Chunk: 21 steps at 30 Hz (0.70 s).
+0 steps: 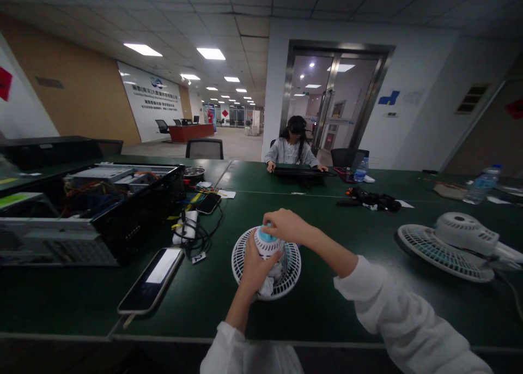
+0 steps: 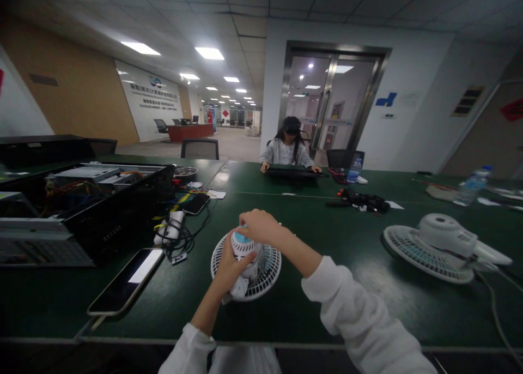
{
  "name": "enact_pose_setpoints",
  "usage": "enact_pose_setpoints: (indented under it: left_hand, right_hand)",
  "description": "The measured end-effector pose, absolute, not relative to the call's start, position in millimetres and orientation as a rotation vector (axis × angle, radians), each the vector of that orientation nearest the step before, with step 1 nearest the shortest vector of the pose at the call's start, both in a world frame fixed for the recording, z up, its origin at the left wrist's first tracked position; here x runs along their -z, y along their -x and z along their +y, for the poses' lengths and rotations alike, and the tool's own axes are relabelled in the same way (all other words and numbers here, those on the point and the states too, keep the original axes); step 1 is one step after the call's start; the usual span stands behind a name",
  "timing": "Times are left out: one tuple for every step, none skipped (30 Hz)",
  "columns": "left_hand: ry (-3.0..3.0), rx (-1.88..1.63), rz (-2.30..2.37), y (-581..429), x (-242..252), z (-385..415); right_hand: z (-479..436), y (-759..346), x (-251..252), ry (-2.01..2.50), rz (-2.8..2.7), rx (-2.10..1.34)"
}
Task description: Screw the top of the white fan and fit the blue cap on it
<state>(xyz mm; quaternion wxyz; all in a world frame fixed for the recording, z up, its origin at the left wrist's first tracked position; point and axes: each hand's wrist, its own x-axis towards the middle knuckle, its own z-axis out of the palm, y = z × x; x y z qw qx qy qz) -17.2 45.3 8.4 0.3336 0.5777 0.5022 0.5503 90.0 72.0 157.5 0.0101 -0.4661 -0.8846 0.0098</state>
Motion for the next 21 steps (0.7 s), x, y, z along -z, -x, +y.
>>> enact_pose_setpoints:
  left_hand:
    - [-1.508,-1.434,1.320,17,-8,46]
    - [-1.507,-1.435,1.329,18,-8,46]
    - [-1.505,-1.439,1.336,18,-8,46]
    - [-1.503,-1.445,1.339,18,-7,46]
    - [-1.500,-1.451,1.341,17,-7,46]
    - [-1.497,-1.453,1.338,17,-7,46]
    - [-1.495,-1.450,1.330,17,-7,46]
    - [-1.495,-1.445,1.323,17,-7,45]
    - [-1.496,-1.441,1.320,17,-7,45]
    - [-1.497,-1.439,1.319,17,-7,45]
    - [-1.496,-1.439,1.322,17,-7,45]
    - [-1.494,-1.442,1.326,17,-7,45]
    - [-1.490,-1.445,1.332,17,-7,45]
    - [-1.486,-1.447,1.338,17,-7,45]
    - [-1.483,-1.447,1.339,16,-7,46]
    - [-1.481,-1.447,1.339,16,-7,46]
    - [-1.480,-1.447,1.337,16,-7,46]
    - [-1.479,-1.447,1.335,16,-6,46]
    - [-1.477,-1.449,1.333,15,-6,46]
    - [-1.478,-1.452,1.328,15,-6,46]
    - [-1.480,-1.456,1.321,15,-5,47]
  right_hand:
    - [75,-95,-162,1.371,-2.812,-0.061]
    - [78,-99,-166,1.291,-2.865,-0.065]
    - [81,-102,-169,1.227,-2.917,-0.042]
    - [83,-104,-171,1.182,-2.966,-0.010]
    - [86,-104,-172,1.156,-3.008,0.022]
    - [88,-104,-172,1.148,-3.040,0.049]
    - [89,-102,-172,1.154,-3.061,0.071]
    - [89,-100,-171,1.171,-3.074,0.092]
    - [89,-98,-171,1.193,-3.081,0.112]
    - [88,-96,-172,1.221,-3.085,0.132]
    - [87,-94,-173,1.253,-3.084,0.154]
    - [85,-93,-174,1.287,-3.081,0.178]
    - [82,-91,-175,1.317,-3.078,0.200]
    - [80,-89,-176,1.338,-3.072,0.220]
    - [78,-87,-175,1.357,-3.063,0.241]
    - [76,-85,-173,1.386,-3.040,0.264]
    - [74,-82,-170,1.429,-3.002,0.289]
    - [72,-79,-166,1.484,-2.952,0.313]
    - [70,-76,-162,1.541,-2.897,0.332]
    - [68,-74,-158,1.594,-2.848,0.342]
    - [67,-73,-156,1.636,-2.812,0.343]
